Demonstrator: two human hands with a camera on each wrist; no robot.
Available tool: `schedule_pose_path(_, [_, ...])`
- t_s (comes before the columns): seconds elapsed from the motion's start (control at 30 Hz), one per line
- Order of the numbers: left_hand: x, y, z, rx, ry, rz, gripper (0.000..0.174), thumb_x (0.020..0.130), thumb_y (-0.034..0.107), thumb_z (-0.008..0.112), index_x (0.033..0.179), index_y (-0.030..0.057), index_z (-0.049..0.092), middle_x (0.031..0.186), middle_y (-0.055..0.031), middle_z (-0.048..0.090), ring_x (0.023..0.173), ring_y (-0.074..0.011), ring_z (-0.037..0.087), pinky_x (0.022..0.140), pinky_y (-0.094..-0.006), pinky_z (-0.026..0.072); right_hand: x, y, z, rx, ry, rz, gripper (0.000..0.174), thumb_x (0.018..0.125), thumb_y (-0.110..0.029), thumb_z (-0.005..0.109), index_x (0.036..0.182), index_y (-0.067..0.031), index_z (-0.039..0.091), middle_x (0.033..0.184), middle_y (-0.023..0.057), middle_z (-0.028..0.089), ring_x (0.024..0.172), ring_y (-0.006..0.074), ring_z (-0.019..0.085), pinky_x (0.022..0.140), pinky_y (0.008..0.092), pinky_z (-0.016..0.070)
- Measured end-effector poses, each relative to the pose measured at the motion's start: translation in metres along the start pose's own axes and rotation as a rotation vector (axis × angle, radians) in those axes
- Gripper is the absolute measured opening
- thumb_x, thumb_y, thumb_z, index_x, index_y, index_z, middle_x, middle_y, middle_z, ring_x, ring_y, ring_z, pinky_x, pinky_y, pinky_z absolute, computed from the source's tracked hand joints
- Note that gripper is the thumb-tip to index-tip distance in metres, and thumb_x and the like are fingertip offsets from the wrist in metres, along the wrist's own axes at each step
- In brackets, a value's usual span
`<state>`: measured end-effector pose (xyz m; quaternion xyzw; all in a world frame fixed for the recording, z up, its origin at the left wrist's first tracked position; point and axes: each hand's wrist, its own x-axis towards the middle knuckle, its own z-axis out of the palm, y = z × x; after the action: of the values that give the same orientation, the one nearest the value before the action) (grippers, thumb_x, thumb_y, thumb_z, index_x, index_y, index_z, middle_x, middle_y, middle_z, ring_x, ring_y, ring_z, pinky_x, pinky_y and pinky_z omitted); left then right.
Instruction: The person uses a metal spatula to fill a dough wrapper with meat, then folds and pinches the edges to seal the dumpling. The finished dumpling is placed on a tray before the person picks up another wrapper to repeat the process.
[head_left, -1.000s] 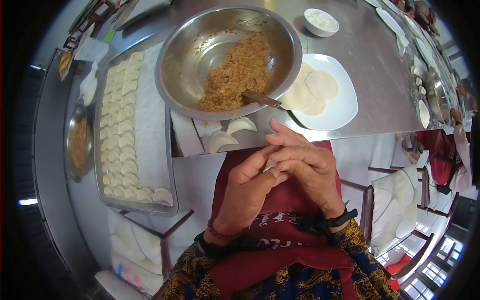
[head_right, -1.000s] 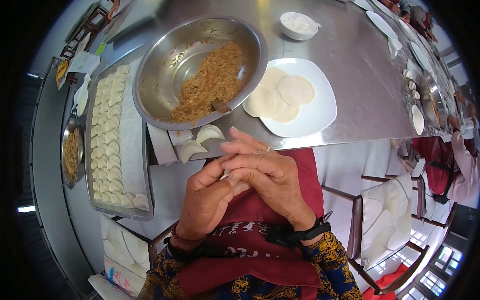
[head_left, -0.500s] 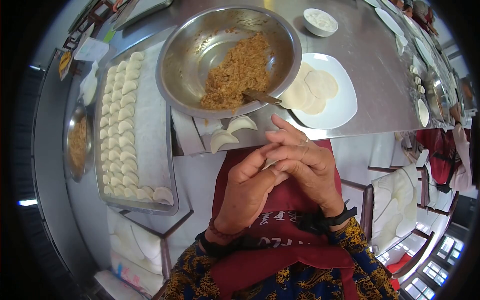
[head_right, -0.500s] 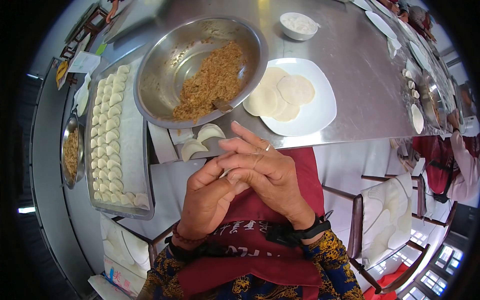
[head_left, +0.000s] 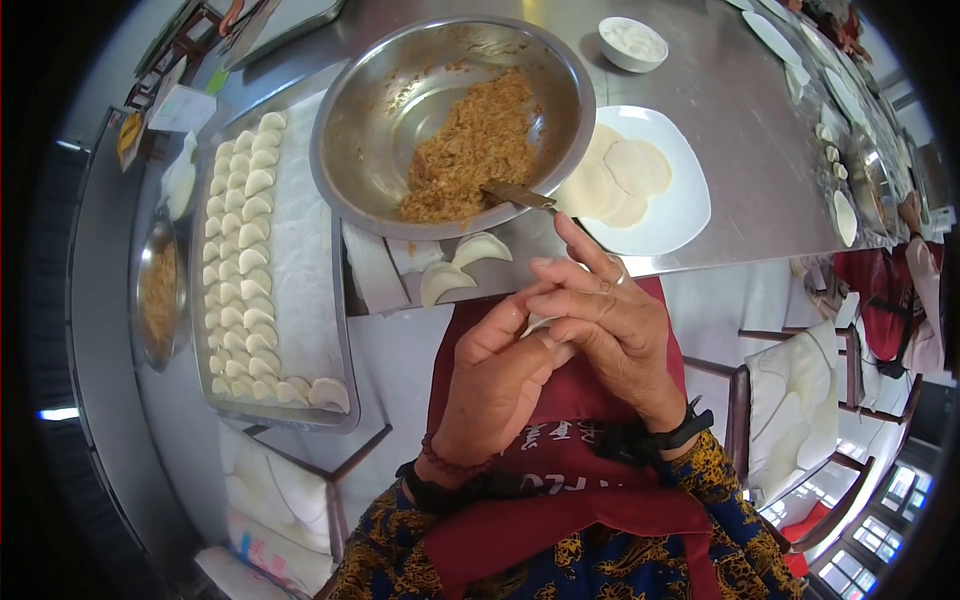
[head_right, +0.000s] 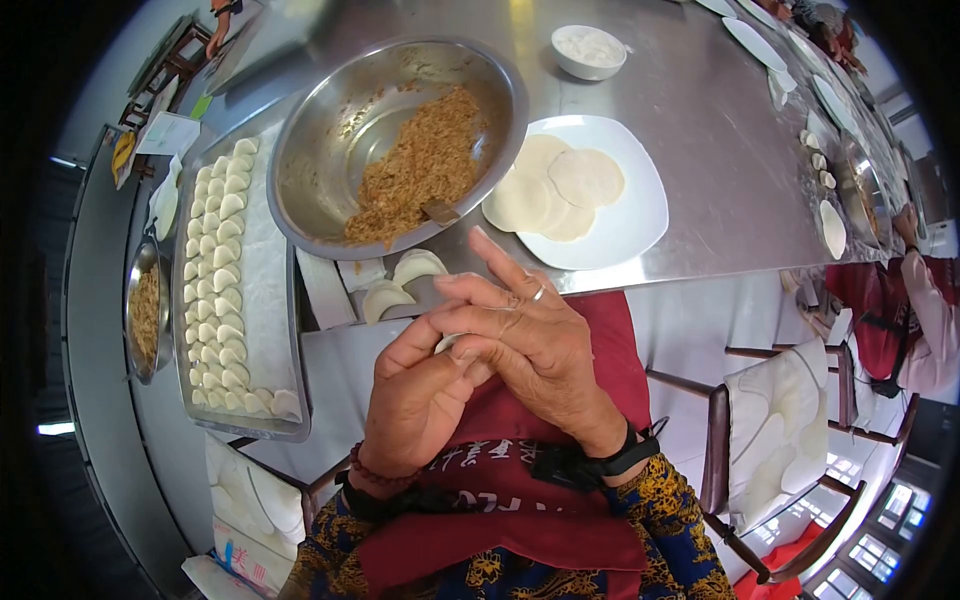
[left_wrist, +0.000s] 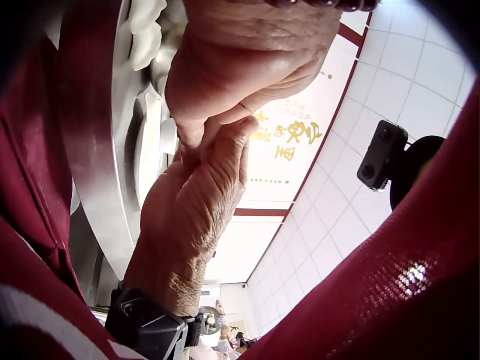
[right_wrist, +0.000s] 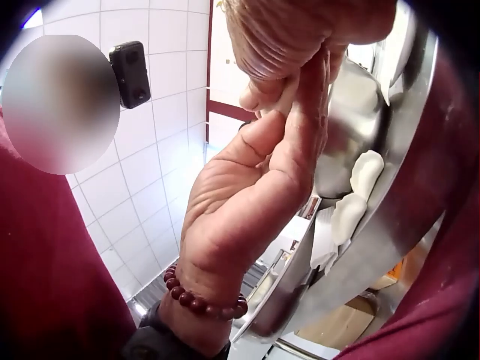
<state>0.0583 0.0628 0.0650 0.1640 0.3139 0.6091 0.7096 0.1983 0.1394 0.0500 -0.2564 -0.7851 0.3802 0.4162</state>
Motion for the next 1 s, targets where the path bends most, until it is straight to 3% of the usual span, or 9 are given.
schedule_pose_path(0.13, [0.001, -0.002, -0.002, -0.029, 0.000, -0.001, 0.047, 0.095, -0.008, 0.041, 0.142, -0.0064, 0.040, 0.137, -0.0174, 0.050, 0.127, -0.0263, 0.051, 0.109, -0.0465, 0.0399, 0.000, -0.004, -0.003, -0.062, -0.042, -0.017, 0.039, 0.081, -0.032, 0.072, 0.116, -0.0133, 0.071, 0.128, 0.0066, 0.065, 0.137, 0.0322, 0.044, 0.105, 0.0429, 0.0384])
schedule_pose_path(0.33, [0.001, -0.003, -0.004, -0.123, -0.032, 0.024, 0.048, 0.094, -0.007, 0.042, 0.141, -0.0046, 0.040, 0.138, -0.0150, 0.049, 0.126, -0.0239, 0.051, 0.106, -0.0436, 0.0406, 0.003, -0.007, 0.004, -0.015, 0.127, 0.075, 0.039, 0.079, -0.034, 0.072, 0.111, -0.0136, 0.073, 0.128, 0.0038, 0.065, 0.137, 0.0339, 0.045, 0.104, 0.0440, 0.0391])
schedule_pose_path(0.4, [0.002, -0.005, -0.005, -0.150, -0.064, 0.036, 0.049, 0.093, -0.006, 0.042, 0.142, -0.0045, 0.039, 0.139, -0.0142, 0.049, 0.125, -0.0230, 0.051, 0.106, -0.0431, 0.0399, 0.000, 0.002, 0.004, -0.089, 0.079, -0.046, 0.042, 0.078, -0.035, 0.071, 0.114, -0.0130, 0.072, 0.128, 0.0045, 0.065, 0.138, 0.0347, 0.043, 0.105, 0.0448, 0.0387])
schedule_pose_path(0.53, [0.002, -0.006, -0.008, -0.133, -0.055, 0.020, 0.052, 0.093, -0.004, 0.043, 0.145, -0.0045, 0.035, 0.140, -0.0142, 0.048, 0.127, -0.0229, 0.050, 0.108, -0.0440, 0.0384, -0.001, 0.003, 0.002, -0.138, 0.043, -0.083, 0.044, 0.079, -0.036, 0.071, 0.116, -0.0131, 0.072, 0.128, 0.0041, 0.065, 0.139, 0.0352, 0.042, 0.106, 0.0446, 0.0381])
schedule_pose_path(0.63, [0.003, -0.006, -0.010, -0.182, -0.053, 0.011, 0.051, 0.094, -0.004, 0.043, 0.144, -0.0052, 0.035, 0.139, -0.0141, 0.048, 0.127, -0.0225, 0.050, 0.109, -0.0417, 0.0383, 0.001, -0.003, 0.004, -0.158, 0.043, -0.035, 0.042, 0.079, -0.036, 0.070, 0.115, -0.0139, 0.072, 0.129, 0.0036, 0.065, 0.140, 0.0356, 0.041, 0.106, 0.0441, 0.0377])
schedule_pose_path(0.73, [0.006, -0.005, -0.010, -0.259, -0.089, 0.019, 0.048, 0.096, -0.003, 0.043, 0.143, -0.0056, 0.037, 0.137, -0.0134, 0.050, 0.126, -0.0216, 0.051, 0.110, -0.0383, 0.0383, 0.006, -0.009, 0.008, -0.059, 0.192, 0.067, 0.040, 0.080, -0.036, 0.070, 0.114, -0.0144, 0.073, 0.129, 0.0029, 0.064, 0.140, 0.0355, 0.040, 0.105, 0.0436, 0.0385])
schedule_pose_path(0.83, [0.006, -0.013, -0.018, -0.335, -0.132, 0.039, 0.050, 0.095, -0.003, 0.045, 0.144, -0.0054, 0.036, 0.137, -0.0130, 0.050, 0.126, -0.0208, 0.051, 0.110, -0.0377, 0.0378, 0.004, -0.004, 0.007, -0.101, 0.171, 0.028, 0.045, 0.079, -0.038, 0.069, 0.117, -0.0136, 0.071, 0.132, 0.0046, 0.062, 0.141, 0.0352, 0.039, 0.104, 0.0435, 0.0386])
schedule_pose_path(0.9, [0.006, -0.016, -0.017, -0.388, -0.146, 0.054, 0.050, 0.095, -0.002, 0.046, 0.144, -0.0053, 0.036, 0.137, -0.0128, 0.050, 0.126, -0.0206, 0.051, 0.111, -0.0377, 0.0371, 0.001, 0.004, 0.003, -0.198, 0.020, -0.105, 0.061, 0.078, -0.044, 0.069, 0.128, -0.0086, 0.064, 0.138, 0.0117, 0.058, 0.143, 0.0390, 0.032, 0.112, 0.0469, 0.0324])
schedule_pose_path(1.0, [0.005, -0.013, -0.010, -0.307, -0.031, 0.060, 0.052, 0.094, -0.002, 0.047, 0.145, -0.0048, 0.035, 0.136, -0.0125, 0.051, 0.124, -0.0196, 0.052, 0.107, -0.0364, 0.0391, 0.001, 0.004, 0.002, -0.244, -0.015, -0.099, 0.060, 0.080, -0.044, 0.068, 0.128, -0.0080, 0.064, 0.138, 0.0116, 0.057, 0.143, 0.0391, 0.032, 0.112, 0.0464, 0.0332])
